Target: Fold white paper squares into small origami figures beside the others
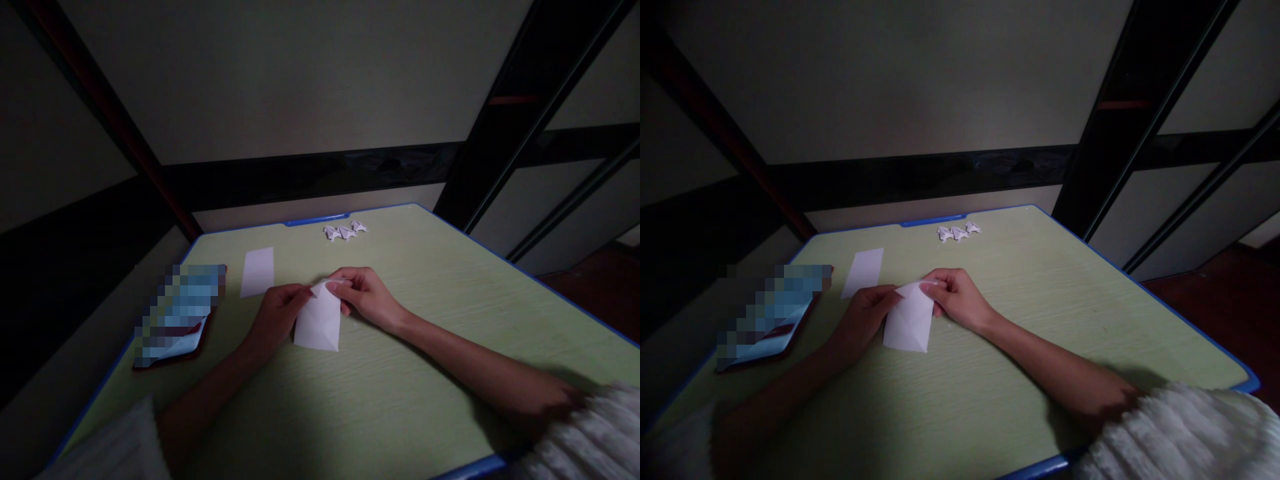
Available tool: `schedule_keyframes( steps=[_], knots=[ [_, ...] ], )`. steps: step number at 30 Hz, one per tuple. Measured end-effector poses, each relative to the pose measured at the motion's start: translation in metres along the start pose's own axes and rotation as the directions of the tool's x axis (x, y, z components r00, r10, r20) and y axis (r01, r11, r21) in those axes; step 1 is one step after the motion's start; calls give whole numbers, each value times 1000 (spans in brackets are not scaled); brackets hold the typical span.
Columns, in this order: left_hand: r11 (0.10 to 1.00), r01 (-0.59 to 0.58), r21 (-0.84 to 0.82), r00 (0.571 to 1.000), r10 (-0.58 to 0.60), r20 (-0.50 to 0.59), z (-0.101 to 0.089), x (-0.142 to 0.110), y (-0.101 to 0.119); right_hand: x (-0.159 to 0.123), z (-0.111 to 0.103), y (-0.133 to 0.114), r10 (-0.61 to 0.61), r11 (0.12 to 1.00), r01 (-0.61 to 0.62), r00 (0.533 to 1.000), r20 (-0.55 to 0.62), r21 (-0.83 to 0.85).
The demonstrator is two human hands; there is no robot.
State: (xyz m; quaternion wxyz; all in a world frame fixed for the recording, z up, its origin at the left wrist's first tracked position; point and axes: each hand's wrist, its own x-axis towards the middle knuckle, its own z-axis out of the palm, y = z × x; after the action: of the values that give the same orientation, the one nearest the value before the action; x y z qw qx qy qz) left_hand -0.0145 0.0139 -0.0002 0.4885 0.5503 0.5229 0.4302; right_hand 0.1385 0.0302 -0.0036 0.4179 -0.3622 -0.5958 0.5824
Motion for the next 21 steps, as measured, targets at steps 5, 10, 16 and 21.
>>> schedule_keyframes(
  steps=[5, 10, 16, 21],
  knots=[
    [998, -25, 52, 999, 24, 31, 1, 0, 1, 0, 1, -3, 29, 999, -29, 999, 15, 18],
    [981, -121, 151, 992, 126, -18, 3, -5, 4, 1, 1, -3, 40, 997, -41, 999, 23, 61],
    [914, -265, 306, 938, 319, -139, 0, -9, 2, 2, -1, -1, -13, 984, 33, 993, -116, 173],
    [869, -313, 384, 897, 403, -182, -3, -9, 0, -1, -2, -5, -173, 970, 209, 951, -258, 120]
  ],
)
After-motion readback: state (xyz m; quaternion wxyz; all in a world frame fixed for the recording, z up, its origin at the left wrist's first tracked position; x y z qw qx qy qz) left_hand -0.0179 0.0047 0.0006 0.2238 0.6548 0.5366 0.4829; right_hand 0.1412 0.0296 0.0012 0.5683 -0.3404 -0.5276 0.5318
